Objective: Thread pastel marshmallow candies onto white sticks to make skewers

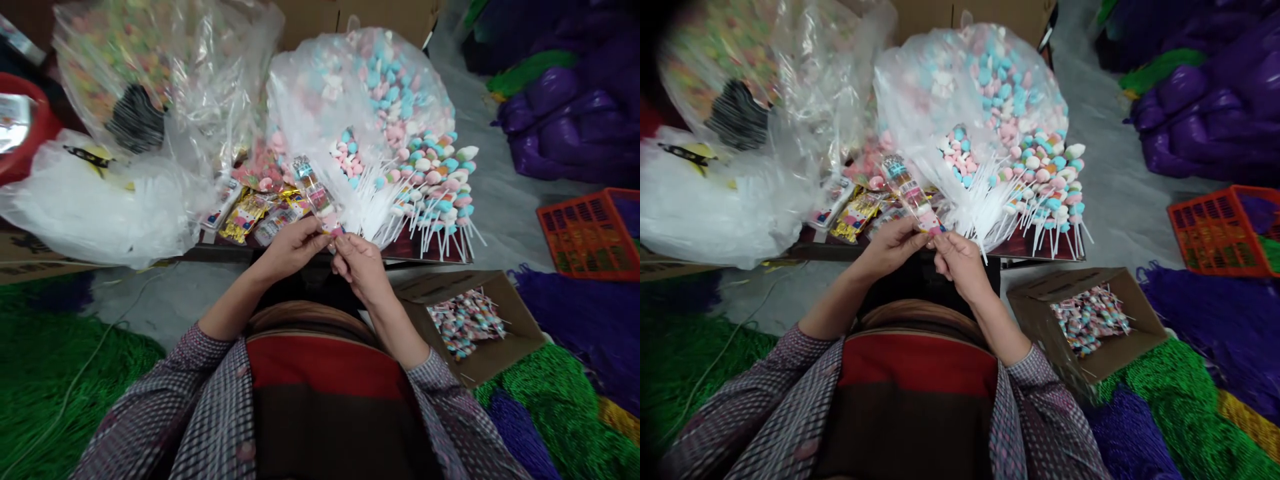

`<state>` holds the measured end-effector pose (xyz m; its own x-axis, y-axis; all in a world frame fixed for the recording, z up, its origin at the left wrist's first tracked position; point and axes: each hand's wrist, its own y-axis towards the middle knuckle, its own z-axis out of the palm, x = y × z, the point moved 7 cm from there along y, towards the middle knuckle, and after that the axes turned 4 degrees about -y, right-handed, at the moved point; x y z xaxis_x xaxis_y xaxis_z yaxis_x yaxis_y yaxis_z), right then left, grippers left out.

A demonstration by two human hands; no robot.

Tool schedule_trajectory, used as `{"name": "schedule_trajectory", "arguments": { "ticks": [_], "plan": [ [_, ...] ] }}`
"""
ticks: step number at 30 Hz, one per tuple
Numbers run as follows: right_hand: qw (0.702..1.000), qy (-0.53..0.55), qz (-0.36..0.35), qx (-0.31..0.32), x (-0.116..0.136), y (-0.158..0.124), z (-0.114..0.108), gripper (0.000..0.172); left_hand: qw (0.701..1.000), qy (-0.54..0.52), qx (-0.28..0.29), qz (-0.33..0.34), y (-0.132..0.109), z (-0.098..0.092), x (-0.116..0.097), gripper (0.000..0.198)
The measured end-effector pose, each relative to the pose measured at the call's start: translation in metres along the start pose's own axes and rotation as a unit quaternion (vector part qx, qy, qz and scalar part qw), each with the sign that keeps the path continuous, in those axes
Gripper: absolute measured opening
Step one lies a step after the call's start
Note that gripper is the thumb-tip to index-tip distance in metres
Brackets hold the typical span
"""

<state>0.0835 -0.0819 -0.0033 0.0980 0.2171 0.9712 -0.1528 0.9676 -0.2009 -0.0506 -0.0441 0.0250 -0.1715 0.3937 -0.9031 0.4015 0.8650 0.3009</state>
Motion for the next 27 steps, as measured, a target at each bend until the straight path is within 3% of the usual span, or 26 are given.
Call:
{"name": "schedule_trajectory", "arguments": {
  "ticks": [3, 6, 10, 13, 17, 23, 27],
  "plan": [
    [1.0, 0.019, 0.002, 0.004, -0.004, 0.001, 0.001, 0.047, 0.985, -0.159, -0.022, -0.06, 0.003, -0.002, 0.009, 0.046],
    [1.0, 0.001, -0.005, 0.006, -0.007, 0.001, 0.002, 0.046, 0.946, -0.3, -0.059, -0.105, 0.008, 0.005, 0.016, 0.064],
    [0.999, -0.024, -0.03, 0.012, -0.006, -0.002, -0.001, 0.04, 0.912, -0.381, -0.066, -0.14, 0.011, 0.02, 0.018, 0.066],
    [0.999, -0.028, -0.041, 0.013, -0.009, -0.005, -0.006, 0.039, 0.918, -0.369, -0.079, -0.12, 0.01, 0.019, 0.009, 0.063],
    [0.999, -0.005, -0.042, 0.009, -0.017, -0.008, -0.003, 0.037, 0.928, -0.344, -0.042, -0.139, 0.005, 0.024, 0.001, 0.058],
    [0.999, 0.01, -0.03, -0.033, -0.016, -0.008, 0.002, 0.038, 0.952, -0.258, -0.043, -0.161, 0.004, 0.025, 0.012, 0.057],
    [0.998, -0.003, -0.03, -0.052, -0.01, -0.006, -0.001, 0.037, 0.975, -0.174, -0.051, -0.132, 0.007, 0.022, 0.016, 0.06]
  ]
}}
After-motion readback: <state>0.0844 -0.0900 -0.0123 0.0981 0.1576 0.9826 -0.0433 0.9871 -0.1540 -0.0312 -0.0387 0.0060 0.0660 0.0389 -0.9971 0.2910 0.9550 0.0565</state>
